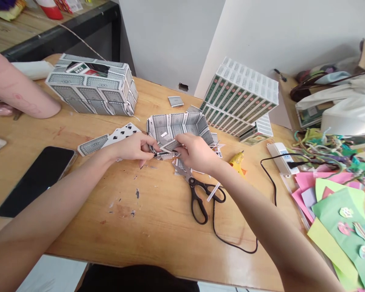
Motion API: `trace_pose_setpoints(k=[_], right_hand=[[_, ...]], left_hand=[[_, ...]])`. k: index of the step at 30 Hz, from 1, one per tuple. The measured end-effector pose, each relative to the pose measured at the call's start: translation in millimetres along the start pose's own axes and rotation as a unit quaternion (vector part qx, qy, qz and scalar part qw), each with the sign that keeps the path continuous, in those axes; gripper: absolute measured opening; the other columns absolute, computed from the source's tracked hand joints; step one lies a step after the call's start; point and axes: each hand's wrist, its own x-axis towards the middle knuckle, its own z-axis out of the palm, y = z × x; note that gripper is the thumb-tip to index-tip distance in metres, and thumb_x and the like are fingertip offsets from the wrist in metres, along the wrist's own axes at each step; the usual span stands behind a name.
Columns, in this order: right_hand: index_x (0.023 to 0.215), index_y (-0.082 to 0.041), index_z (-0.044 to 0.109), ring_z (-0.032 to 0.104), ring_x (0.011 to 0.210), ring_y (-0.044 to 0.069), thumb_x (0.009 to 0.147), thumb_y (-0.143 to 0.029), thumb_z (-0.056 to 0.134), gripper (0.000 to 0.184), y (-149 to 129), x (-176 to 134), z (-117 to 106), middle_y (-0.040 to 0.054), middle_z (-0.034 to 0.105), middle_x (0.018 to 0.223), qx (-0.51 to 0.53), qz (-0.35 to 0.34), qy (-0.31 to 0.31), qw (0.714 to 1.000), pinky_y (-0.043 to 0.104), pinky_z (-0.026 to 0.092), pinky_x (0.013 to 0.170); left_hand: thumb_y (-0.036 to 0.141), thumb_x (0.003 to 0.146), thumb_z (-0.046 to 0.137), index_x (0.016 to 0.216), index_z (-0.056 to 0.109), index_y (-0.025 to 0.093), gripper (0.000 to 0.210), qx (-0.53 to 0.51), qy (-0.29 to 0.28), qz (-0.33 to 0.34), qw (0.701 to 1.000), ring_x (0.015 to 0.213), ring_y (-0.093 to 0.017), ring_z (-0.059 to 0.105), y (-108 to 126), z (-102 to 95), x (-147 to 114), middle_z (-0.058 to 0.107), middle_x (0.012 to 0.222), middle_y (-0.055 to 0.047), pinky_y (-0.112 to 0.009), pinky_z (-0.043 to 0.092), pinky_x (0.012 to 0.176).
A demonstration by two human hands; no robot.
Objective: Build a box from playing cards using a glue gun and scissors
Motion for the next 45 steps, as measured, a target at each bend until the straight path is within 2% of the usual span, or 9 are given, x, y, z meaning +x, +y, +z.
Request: trace_pose_setpoints(k=[5, 8, 14, 18, 28, 32, 36, 40, 45], right_hand=[[0.074, -0.018, 0.046, 0.044, 0.062, 0.012, 0.078, -0.017, 0.045, 0.005, 7, -3, 7, -0.001, 0.05, 0.067, 0.071, 0.066, 0.006, 0.995, 0.024, 0.033, 0.059], [0.077, -0.018, 0.046, 0.046, 0.064, 0.013, 0.08, -0.017, 0.045, 0.003, 8, -5, 9, -0.0003, 0.051, 0.069, 0.092, 0.078, 0.009, 0.993, 0.024, 0.035, 0.06], [0.071, -0.02, 0.04, 0.043, 0.065, 0.014, 0.082, -0.017, 0.043, 0.012, 2, -5, 5, 0.0009, 0.045, 0.07, -0.047, 0.014, 0.018, 0.999, 0.025, 0.034, 0.059], [0.074, -0.02, 0.039, 0.044, 0.065, 0.016, 0.085, -0.019, 0.04, 0.011, -2, -3, 4, 0.0024, 0.045, 0.071, -0.101, 0.025, -0.009, 0.994, 0.025, 0.033, 0.058], [0.077, -0.02, 0.039, 0.045, 0.066, 0.017, 0.086, -0.018, 0.037, 0.009, -7, -4, 7, 0.0042, 0.051, 0.075, -0.129, 0.044, -0.02, 0.99, 0.026, 0.032, 0.056], [0.078, -0.019, 0.041, 0.046, 0.067, 0.016, 0.085, -0.015, 0.037, 0.009, -9, -3, 4, 0.0044, 0.052, 0.076, -0.134, 0.029, -0.04, 0.99, 0.025, 0.032, 0.057], [0.081, -0.018, 0.045, 0.047, 0.07, 0.017, 0.081, -0.005, 0.035, 0.016, -17, 0, -1, 0.0057, 0.053, 0.079, -0.209, -0.007, -0.086, 0.974, 0.025, 0.031, 0.057], [0.088, -0.016, 0.049, 0.047, 0.071, 0.018, 0.079, -0.001, 0.034, 0.024, -35, 6, -4, 0.0078, 0.054, 0.083, -0.292, -0.029, -0.13, 0.947, 0.028, 0.029, 0.055], [0.095, -0.013, 0.052, 0.049, 0.074, 0.02, 0.083, -0.004, 0.031, 0.026, -52, 13, 0, 0.0101, 0.055, 0.086, -0.337, -0.017, -0.157, 0.928, 0.029, 0.028, 0.054]], left_hand=[[0.012, 0.066, 0.054, 0.092, 0.063, 0.014, 0.028, -0.004, -0.003, -0.004, 1.0, 0.036, -0.009, 0.052, 2, -0.5, 0, 0.054, 0.035, 0.005, -0.017, 0.033, 0.042], [0.013, 0.065, 0.055, 0.09, 0.063, 0.014, 0.026, -0.005, -0.001, -0.003, 1.0, 0.036, -0.009, 0.052, 3, -0.3, 0, 0.053, 0.034, 0.006, -0.017, 0.033, 0.042], [0.011, 0.065, 0.054, 0.093, 0.063, 0.013, 0.029, -0.01, -0.001, -0.001, 1.0, 0.036, -0.009, 0.051, 1, 0.3, 0, 0.056, 0.037, 0.004, -0.016, 0.031, 0.041], [0.012, 0.066, 0.054, 0.092, 0.063, 0.014, 0.028, -0.012, -0.001, -0.003, 1.0, 0.037, -0.009, 0.052, 1, 0.5, 0, 0.058, 0.038, 0.004, -0.016, 0.032, 0.041], [0.014, 0.065, 0.055, 0.092, 0.064, 0.015, 0.028, -0.016, 0.006, -0.01, 1.0, 0.038, -0.011, 0.054, 3, 0.3, 0, 0.058, 0.038, 0.004, -0.018, 0.033, 0.042], [0.014, 0.065, 0.054, 0.091, 0.063, 0.015, 0.027, -0.014, 0.001, -0.007, 1.0, 0.037, -0.01, 0.053, 3, 0.2, 0, 0.058, 0.039, 0.004, -0.018, 0.033, 0.042], [0.012, 0.065, 0.053, 0.086, 0.062, 0.017, 0.023, -0.022, 0.004, 0.001, 1.0, 0.04, -0.012, 0.057, 2, 0.7, 0, 0.059, 0.039, 0.005, -0.02, 0.039, 0.046], [0.014, 0.067, 0.053, 0.074, 0.058, 0.018, 0.01, -0.018, 0.001, 0.006, 1.0, 0.039, -0.012, 0.057, 1, 1.6, 0, 0.058, 0.039, 0.004, -0.02, 0.036, 0.042], [0.015, 0.068, 0.051, 0.079, 0.059, 0.018, 0.013, -0.002, 0.005, 0.014, 1.0, 0.041, -0.012, 0.057, 3, 1.6, -1, 0.059, 0.041, 0.004, -0.021, 0.038, 0.046]])
